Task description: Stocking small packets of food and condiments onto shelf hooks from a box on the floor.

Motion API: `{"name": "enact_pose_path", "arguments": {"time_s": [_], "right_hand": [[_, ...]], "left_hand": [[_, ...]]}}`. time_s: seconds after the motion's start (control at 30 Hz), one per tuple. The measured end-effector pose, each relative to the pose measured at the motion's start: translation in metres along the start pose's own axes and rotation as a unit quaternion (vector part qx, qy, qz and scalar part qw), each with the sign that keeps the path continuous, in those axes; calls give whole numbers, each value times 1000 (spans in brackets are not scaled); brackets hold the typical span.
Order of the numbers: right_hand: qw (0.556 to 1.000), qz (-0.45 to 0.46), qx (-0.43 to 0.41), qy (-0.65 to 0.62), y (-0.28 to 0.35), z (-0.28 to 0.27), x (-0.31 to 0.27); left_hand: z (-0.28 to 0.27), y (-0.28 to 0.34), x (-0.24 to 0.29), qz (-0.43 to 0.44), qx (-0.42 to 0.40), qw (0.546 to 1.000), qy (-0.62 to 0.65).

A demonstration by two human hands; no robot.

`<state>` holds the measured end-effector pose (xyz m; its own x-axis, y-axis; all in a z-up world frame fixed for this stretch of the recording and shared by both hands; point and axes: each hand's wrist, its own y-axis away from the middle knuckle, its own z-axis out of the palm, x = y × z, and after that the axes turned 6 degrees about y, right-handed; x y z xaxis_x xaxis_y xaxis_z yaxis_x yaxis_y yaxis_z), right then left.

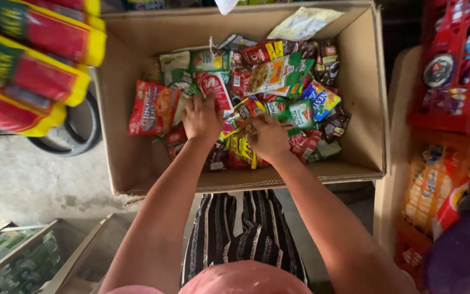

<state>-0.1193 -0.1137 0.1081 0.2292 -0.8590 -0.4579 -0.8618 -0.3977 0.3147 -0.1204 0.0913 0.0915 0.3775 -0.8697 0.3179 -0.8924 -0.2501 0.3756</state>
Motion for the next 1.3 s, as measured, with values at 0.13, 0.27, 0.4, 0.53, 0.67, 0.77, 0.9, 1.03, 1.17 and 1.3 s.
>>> {"name": "enact_pose_path", "arguments": {"time_s": [0.13, 0.27, 0.4, 0.53, 0.67, 0.77, 0.9, 1.03, 1.17, 1.3], "right_hand": [[995, -1, -27, 92, -10, 11, 10], [976, -39, -95, 192, -14, 26, 26], [963, -35, -163, 212, -5, 19, 23], [956, -45, -190, 220, -4, 11, 19], [927, -15, -270, 258, -8, -5, 2], [924, -3, -293, 244, 2, 2, 9], [948, -21, -268, 172, 11, 15, 33], [943, -35, -262, 202, 17, 0, 37], [947, -27, -251, 199, 14, -11, 41], [947, -15, -249, 203, 7, -17, 32]], "left_hand": [[28, -22, 7, 46, -14, 997, -65], [46, -29, 3, 192, 54, 970, -137], [61, -38, -11, 93, -66, 985, -126], [68, -44, -43, 20, -40, 995, -92], [96, -67, -82, -37, 41, 997, -46], [79, -58, -75, -51, 105, 992, -38], [52, -49, -80, 79, 259, 955, -119], [36, -56, -118, 24, 213, 977, -16], [-13, -41, -92, 56, 342, 916, -201], [44, -31, -64, 50, 29, 995, -86]]}}
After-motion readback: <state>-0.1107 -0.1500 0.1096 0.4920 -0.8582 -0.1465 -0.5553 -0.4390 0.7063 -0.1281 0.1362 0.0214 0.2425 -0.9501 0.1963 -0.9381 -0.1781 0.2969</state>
